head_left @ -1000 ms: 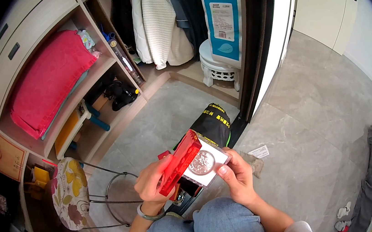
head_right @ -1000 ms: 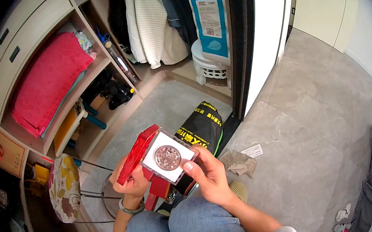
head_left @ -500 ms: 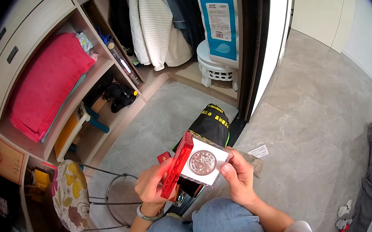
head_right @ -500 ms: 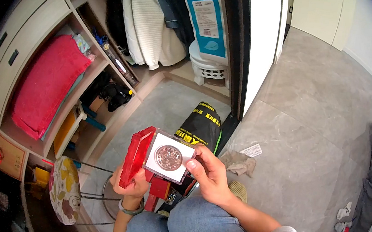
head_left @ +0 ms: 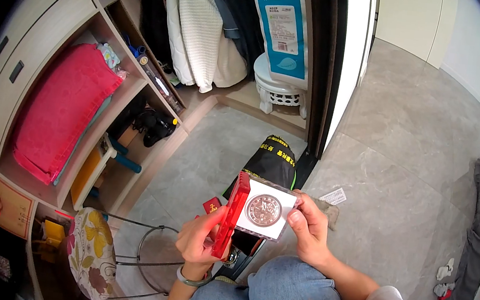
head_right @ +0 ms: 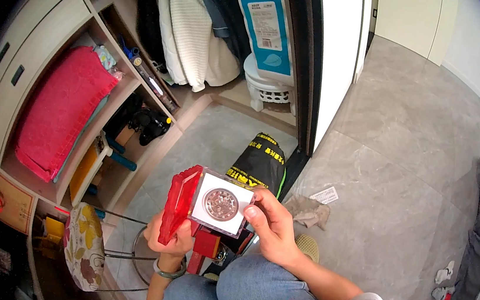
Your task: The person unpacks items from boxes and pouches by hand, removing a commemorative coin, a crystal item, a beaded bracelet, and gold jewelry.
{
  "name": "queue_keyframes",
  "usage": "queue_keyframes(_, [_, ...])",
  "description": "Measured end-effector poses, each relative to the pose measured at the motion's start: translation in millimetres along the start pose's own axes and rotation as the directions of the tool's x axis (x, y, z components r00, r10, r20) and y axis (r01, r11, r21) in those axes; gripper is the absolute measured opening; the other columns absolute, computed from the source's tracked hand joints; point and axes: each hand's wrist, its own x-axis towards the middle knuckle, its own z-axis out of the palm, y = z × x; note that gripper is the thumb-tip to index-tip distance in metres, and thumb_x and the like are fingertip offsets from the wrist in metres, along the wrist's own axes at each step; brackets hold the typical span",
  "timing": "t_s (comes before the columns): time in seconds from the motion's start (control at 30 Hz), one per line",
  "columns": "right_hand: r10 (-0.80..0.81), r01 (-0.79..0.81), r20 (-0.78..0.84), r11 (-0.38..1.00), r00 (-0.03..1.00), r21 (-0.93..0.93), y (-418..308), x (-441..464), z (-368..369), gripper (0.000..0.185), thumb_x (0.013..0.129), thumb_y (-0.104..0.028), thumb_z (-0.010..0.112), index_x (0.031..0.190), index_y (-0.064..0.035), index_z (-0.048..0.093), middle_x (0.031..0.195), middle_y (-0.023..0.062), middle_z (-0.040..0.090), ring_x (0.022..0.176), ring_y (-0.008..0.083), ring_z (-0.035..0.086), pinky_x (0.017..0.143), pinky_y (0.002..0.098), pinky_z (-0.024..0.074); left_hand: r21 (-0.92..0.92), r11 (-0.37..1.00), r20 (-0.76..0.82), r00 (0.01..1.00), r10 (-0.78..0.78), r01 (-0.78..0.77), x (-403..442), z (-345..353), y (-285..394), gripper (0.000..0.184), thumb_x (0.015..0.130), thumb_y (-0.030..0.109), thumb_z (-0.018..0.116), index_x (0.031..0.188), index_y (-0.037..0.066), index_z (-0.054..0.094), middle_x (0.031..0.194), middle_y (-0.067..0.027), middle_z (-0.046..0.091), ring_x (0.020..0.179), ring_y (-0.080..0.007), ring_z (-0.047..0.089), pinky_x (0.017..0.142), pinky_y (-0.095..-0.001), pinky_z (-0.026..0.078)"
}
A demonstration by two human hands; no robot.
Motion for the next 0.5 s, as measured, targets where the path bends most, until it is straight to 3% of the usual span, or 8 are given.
queue_keyframes(0.5, [-0.017, 0.017, -0.002, 1.0, 1.0, -0.024, 2.0, 0.4, -1.7, 0.017, 0.1, -0.019, 0.049, 0.1, -0.0025, 0.046, 0.094, 0.0013, 0.046, 0.087, 0.009, 0.043, 0.08, 0.0237, 0.0377, -0.024, 1.0, 0.001, 1.0, 0.016, -0.016, -0.3, 1.6, -2.5, 0.034, 0.069, 0.002, 0.075, 0.102, -0.005, 0.069, 0.077, -0.0096, 0.07, 0.051, -0.0129, 0.058, 0.051, -0.0241, 0.047])
